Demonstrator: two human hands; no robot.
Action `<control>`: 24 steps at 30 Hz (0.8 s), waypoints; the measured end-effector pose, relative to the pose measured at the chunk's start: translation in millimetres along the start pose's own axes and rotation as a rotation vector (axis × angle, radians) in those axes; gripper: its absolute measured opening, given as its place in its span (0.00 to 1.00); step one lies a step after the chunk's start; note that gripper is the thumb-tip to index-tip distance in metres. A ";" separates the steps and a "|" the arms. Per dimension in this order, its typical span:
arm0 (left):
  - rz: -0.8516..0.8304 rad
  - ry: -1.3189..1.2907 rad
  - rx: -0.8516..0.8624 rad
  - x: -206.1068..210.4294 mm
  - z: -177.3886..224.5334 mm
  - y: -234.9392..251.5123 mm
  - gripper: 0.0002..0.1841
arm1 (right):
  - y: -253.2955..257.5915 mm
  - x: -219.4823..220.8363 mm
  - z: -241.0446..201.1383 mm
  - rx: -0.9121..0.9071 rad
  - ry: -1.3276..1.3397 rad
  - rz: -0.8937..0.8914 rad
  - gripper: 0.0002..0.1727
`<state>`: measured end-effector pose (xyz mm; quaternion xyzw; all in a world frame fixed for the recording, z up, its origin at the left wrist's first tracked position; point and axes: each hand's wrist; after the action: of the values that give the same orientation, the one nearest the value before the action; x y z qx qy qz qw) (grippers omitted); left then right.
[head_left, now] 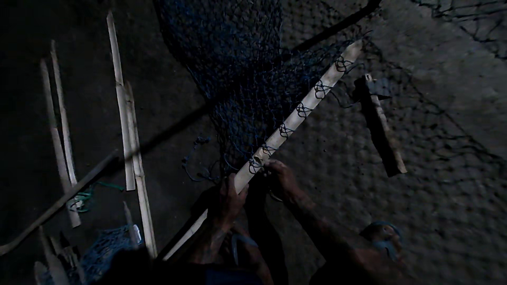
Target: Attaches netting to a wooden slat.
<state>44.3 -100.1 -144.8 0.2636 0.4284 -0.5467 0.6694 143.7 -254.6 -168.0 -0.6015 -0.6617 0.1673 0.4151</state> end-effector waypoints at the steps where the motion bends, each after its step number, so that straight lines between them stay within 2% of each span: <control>1: 0.012 -0.011 0.006 0.7 0.3 -0.2 0.32 | -0.6 0.6 -2.2 0.000 -0.024 0.005 0.07; 4: 0.027 -0.095 0.005 1.4 1.8 -0.6 0.30 | -4.0 2.2 -8.1 0.053 -0.115 -0.009 0.10; 7: 0.024 -0.167 -0.003 1.6 2.2 -1.7 0.29 | -8.1 2.8 -10.5 0.174 -0.168 -0.102 0.12; 12: -0.013 -0.241 -0.063 -3.2 3.4 -1.5 0.28 | -7.0 -1.7 -14.5 0.235 -0.261 -0.271 0.10; 13: -0.059 -0.235 -0.117 -7.2 5.9 -0.9 0.29 | -6.9 -1.9 -17.6 0.238 -0.309 -0.274 0.08; 16: -0.337 -0.342 -0.362 -24.5 12.0 10.8 0.30 | -5.7 -3.0 -25.9 0.214 -0.440 -0.298 0.06; 18: -0.412 -0.399 -0.397 -27.2 8.1 14.6 0.30 | -6.9 -2.5 -30.5 0.203 -0.522 -0.297 0.06; 24: -0.087 -0.244 -0.195 -15.5 15.1 -4.4 0.30 | -15.6 2.3 -36.8 0.202 -0.647 -0.275 0.06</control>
<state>43.9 -105.9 -123.5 0.1102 0.4060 -0.5588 0.7147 161.2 -266.2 -133.9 -0.3787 -0.8138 0.3560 0.2602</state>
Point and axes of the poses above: each hand's wrist, its own y-axis towards the middle knuckle, its own x-axis out of the palm, z = x × y, and after that the axes turned 13 degrees about -y, right-handed
